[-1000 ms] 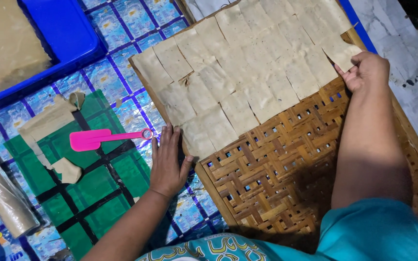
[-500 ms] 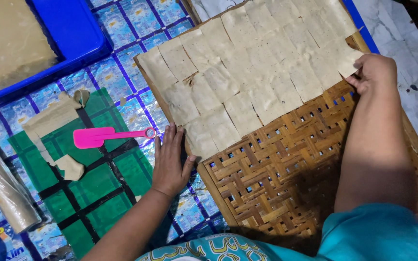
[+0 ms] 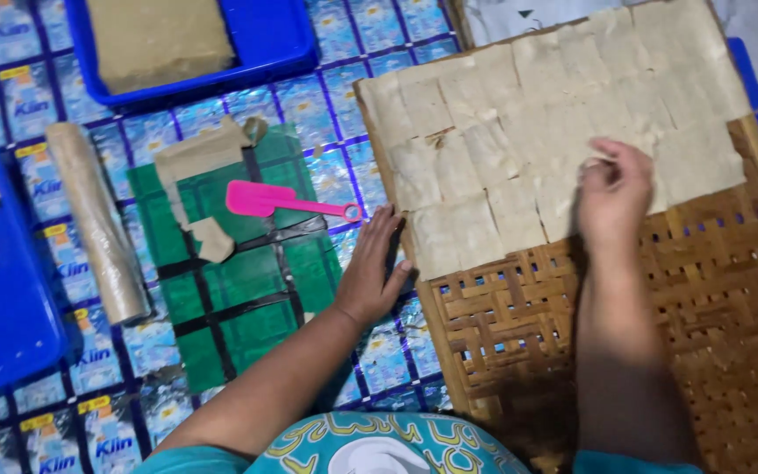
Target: Rolling out dough with a rolling pin, trimming it into squares with a scraper, and placing them on a tray.
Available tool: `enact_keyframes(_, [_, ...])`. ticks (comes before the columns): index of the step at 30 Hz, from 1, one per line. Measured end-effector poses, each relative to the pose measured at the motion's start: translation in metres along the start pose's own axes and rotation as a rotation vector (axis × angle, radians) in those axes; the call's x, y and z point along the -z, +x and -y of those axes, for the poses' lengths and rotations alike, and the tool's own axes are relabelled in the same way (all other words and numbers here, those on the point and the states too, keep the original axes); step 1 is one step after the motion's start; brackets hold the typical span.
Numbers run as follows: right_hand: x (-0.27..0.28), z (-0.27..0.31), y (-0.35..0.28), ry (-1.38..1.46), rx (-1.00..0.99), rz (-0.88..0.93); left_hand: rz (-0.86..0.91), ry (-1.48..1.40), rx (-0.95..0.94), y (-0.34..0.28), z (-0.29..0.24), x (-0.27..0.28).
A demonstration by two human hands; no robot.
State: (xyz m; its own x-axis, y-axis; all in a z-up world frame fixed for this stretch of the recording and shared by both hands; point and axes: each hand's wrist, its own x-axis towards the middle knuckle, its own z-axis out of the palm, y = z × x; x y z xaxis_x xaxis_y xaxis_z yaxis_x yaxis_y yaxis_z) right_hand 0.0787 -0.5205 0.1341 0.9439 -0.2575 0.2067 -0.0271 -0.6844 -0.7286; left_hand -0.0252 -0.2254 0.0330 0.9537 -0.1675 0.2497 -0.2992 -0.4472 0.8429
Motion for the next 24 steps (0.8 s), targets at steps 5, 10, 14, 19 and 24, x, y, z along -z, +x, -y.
enact_keyframes(5, [-0.124, 0.063, -0.075, 0.172, 0.230, 0.271, -0.086, -0.138, 0.024, -0.015, 0.026, 0.009])
enact_keyframes(10, [-0.212, 0.091, -0.110, -0.023, 0.571, 0.437, -0.237, 0.223, 0.022, -0.057, 0.034, 0.070])
enact_keyframes(14, [-0.260, 0.082, -0.115, -0.442, 0.786, 0.415, -0.396, 0.512, 0.109, -0.099, 0.062, 0.126])
enact_keyframes(19, [-0.263, 0.099, -0.111, -0.522, 0.957, 0.323, -0.420, 0.616, 0.209, -0.132, 0.092, 0.163])
enact_keyframes(24, [-0.199, 0.147, -0.119, -0.503, 0.620, 0.675, -0.396, 0.508, 0.283, -0.135, 0.090, 0.170])
